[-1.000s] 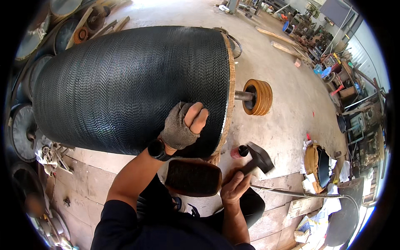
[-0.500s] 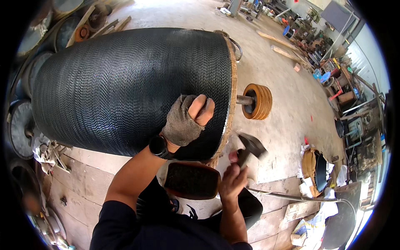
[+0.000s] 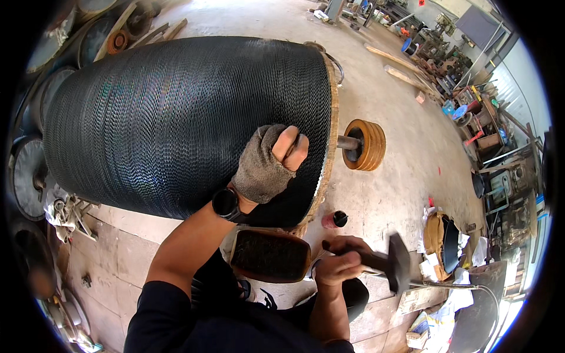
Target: The person uses a hammer to tap on a wooden piece at the edge of a large cylindrical drum covered in a textured black material. They hold the wooden piece in place with a gloved hand while striking it repeatedly.
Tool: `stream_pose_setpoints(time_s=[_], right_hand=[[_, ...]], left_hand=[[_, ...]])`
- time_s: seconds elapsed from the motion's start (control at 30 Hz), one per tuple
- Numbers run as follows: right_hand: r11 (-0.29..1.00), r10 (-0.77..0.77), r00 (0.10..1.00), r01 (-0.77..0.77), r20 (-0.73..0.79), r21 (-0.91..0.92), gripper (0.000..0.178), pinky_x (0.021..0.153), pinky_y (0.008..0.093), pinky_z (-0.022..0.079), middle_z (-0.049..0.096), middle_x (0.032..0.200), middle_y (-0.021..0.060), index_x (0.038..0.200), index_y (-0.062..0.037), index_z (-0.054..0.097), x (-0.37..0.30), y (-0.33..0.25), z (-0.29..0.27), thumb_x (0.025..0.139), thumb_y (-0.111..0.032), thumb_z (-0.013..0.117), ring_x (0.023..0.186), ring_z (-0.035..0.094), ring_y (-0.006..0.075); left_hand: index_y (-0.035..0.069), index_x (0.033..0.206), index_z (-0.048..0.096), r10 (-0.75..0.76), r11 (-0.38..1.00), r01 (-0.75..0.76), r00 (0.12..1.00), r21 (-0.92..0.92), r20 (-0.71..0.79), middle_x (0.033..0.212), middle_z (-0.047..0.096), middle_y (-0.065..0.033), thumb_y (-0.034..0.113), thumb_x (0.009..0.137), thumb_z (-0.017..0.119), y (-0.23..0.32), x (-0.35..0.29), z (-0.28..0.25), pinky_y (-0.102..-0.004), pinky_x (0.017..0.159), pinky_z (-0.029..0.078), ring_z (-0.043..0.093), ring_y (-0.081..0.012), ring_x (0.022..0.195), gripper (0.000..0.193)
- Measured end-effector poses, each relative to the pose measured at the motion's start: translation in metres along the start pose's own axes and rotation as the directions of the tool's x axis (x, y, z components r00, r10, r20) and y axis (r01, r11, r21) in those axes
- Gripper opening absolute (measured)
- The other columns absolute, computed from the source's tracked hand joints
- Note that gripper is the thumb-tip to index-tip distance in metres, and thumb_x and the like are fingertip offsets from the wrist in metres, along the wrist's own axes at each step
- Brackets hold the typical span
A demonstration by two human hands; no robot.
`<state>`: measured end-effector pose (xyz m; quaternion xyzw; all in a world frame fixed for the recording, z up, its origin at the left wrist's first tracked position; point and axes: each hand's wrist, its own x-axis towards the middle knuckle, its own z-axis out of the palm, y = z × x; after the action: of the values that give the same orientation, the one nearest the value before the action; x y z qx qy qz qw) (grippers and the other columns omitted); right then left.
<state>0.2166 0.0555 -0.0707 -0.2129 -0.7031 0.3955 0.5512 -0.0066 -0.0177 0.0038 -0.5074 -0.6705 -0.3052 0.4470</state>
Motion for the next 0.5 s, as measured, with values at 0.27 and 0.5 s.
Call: stream_pose_setpoints(time_s=[0.27, 0.5], right_hand=[[0.967, 0.228, 0.969, -0.214, 0.094, -0.136, 0.034, 0.048, 0.0286, 0.038, 0.052, 0.063, 0.0013, 0.086, -0.0019, 0.051, -0.007, -0.021, -0.011, 0.107, -0.027, 0.043, 0.053, 0.047, 0.012], [0.83, 0.073, 0.962, 0.088, 0.262, -0.551, 0.018, 0.045, 0.0379, 0.04, 0.059, 0.063, 0.0083, 0.102, 0.0056, 0.055, -0.01, 0.026, -0.002, 0.103, -0.011, 0.049, 0.051, 0.056, 0.0193]], left_hand=[[0.008, 0.116, 0.061, -0.03, 0.999, 0.03, 1.0, -0.013, 0.007, 0.111, 0.056, -0.01, 0.003, 0.075, 0.07, -0.001, -0.002, 0.003, -0.0425, 0.078, 0.055, 0.063, -0.0295, 0.093, 0.041], [0.008, 0.118, 0.062, -0.037, 0.999, 0.037, 0.999, 0.004, 0.0, 0.112, 0.056, -0.0101, 0.003, 0.076, 0.069, 0.002, -0.009, -0.001, -0.0433, 0.08, 0.055, 0.063, -0.0299, 0.096, 0.043]])
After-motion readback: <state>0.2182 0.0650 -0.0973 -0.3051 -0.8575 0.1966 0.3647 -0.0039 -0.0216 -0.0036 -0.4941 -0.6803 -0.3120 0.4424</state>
